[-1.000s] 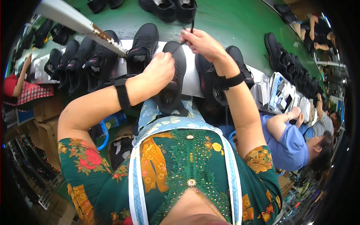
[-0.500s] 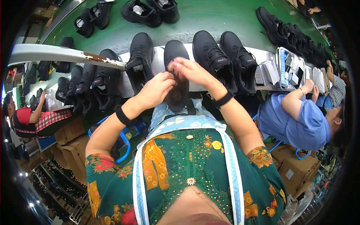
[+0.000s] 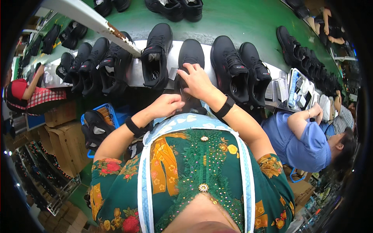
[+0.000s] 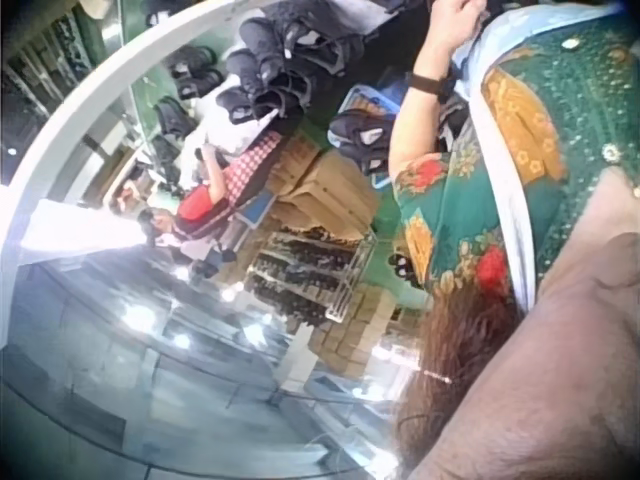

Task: Lacing black sneakers and arranging them on an assembly line bench in a shoe factory.

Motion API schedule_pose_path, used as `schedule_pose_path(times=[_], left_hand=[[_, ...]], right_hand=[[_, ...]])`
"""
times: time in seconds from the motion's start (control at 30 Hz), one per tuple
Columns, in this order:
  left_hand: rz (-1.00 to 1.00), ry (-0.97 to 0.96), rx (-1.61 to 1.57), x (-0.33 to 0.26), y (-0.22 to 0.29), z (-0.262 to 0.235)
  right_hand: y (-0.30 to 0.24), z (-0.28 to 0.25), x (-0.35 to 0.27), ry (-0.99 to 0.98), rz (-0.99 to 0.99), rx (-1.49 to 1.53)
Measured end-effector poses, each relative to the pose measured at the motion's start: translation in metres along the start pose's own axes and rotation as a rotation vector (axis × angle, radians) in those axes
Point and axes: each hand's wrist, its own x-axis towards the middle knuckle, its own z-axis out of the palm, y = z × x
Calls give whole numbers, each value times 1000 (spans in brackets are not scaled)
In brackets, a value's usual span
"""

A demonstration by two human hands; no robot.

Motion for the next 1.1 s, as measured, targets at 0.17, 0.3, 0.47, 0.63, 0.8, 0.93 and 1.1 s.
schedule_pose_path(times=[0.17, 0.3, 0.47, 0.63, 0.8, 0.93, 1.1], left_hand=[[151, 541, 71, 29, -10, 19], [229, 1018, 736, 48, -14, 23], [437, 1303, 768, 76, -18, 8], [351, 1285, 507, 95, -18, -1], [340, 1148, 457, 85, -27, -8], [332, 1212, 612, 98, -27, -14], [159, 1226, 486, 104, -24, -20]], right_hand=[[25, -14, 17, -48, 90, 297], [46, -17, 24, -187, 293, 599], [33, -15, 22, -100, 195, 432], [8, -7, 15, 81, 99, 132], [-1, 3, 6, 150, 145, 110], [-3, 9, 5, 198, 126, 99], [-15, 27, 1, 322, 120, -34]])
